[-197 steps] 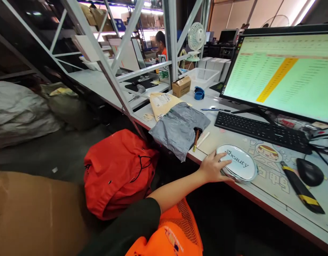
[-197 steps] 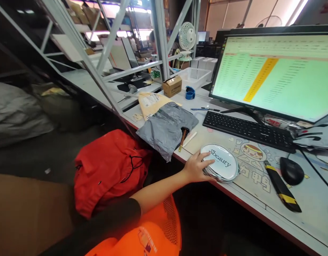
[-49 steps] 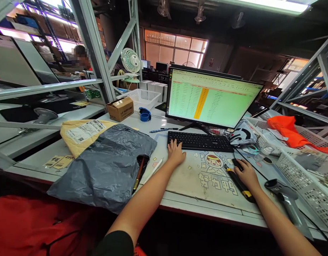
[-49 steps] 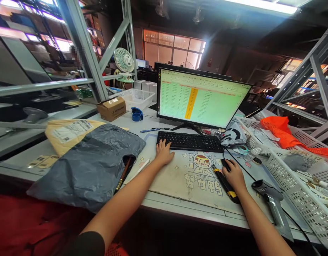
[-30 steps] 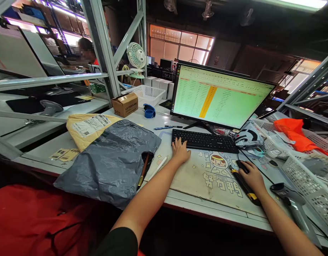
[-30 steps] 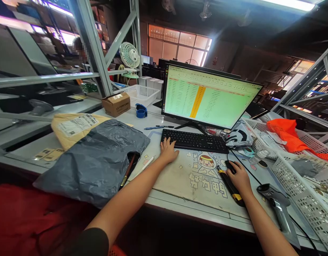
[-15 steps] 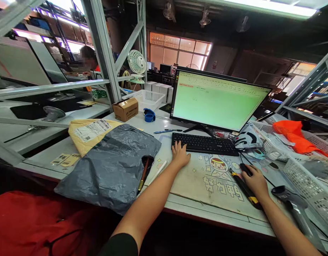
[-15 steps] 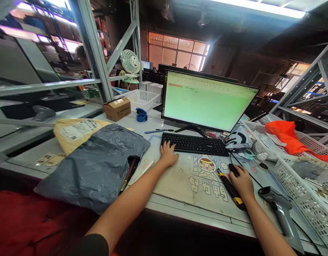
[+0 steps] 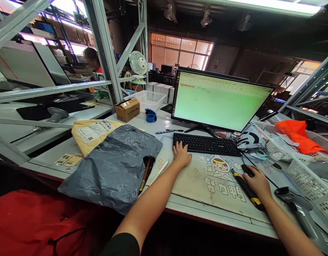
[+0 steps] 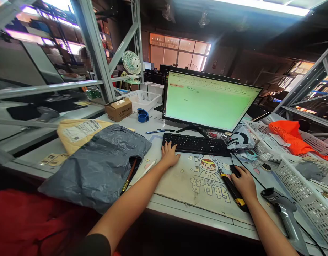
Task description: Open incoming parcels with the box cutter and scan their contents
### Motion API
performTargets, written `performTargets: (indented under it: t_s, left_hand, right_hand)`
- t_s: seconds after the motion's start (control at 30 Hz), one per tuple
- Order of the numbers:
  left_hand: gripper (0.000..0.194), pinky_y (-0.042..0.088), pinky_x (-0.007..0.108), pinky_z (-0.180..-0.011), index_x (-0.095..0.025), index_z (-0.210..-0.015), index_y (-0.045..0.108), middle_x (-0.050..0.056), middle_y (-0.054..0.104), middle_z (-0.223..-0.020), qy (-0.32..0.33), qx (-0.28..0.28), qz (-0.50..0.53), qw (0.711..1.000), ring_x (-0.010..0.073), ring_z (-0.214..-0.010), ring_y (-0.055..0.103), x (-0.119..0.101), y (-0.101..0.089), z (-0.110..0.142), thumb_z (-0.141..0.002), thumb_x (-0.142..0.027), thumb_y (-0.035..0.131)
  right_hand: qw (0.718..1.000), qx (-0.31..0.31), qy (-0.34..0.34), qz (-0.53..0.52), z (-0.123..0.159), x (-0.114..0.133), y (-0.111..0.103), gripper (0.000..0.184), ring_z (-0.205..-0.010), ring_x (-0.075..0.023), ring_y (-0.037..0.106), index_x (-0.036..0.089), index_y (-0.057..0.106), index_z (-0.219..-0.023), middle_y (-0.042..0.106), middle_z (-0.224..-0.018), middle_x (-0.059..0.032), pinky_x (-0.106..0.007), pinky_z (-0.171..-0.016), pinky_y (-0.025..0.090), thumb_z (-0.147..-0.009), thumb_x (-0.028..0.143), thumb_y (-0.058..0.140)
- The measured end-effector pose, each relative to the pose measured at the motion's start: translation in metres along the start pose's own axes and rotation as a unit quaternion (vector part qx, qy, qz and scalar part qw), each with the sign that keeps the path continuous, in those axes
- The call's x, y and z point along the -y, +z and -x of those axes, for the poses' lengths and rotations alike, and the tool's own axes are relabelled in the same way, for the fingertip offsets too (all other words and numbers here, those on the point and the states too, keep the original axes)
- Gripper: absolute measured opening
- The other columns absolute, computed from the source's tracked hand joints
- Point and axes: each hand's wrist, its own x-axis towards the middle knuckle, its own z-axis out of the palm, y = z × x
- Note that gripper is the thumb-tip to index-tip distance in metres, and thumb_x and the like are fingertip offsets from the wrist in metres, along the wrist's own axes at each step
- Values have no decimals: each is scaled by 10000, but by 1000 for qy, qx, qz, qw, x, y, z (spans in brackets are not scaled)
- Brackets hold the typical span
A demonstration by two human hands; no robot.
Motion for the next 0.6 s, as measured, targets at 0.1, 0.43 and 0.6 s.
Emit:
performTargets:
  t_s: [0.1,0.43,0.6]
  left_hand:
    - [704,21,519,-1310,-200,-1553,444,129,182,-1721,-1,0,1,1000,331,-1614,31,0,0,0,-895,-402,589]
    - [711,17,531,-1306,-195,-1557,439,136,168,-1725,-1,6,4,1000,329,-1614,24,-1,-3,2,-898,-415,587]
    - [705,18,528,-1305,-195,-1553,448,138,166,-1724,-2,7,8,1000,330,-1614,21,-1,-2,2,-898,-417,584]
  right_hand:
    - [1000,-13,-8,-2,0,-1,2,603,-1209,-311,617,146,739,-1214,662,-1310,-147,-440,-1090,463,-809,519,492]
    - [1000,-23,4,-1,1,-6,2,614,-1233,-317,606,164,718,-1266,643,-1338,-147,-449,-1083,465,-831,533,491]
    - [1000,-4,11,17,-1,-11,7,610,-1241,-337,597,157,711,-1272,639,-1326,-159,-481,-1072,475,-838,520,483]
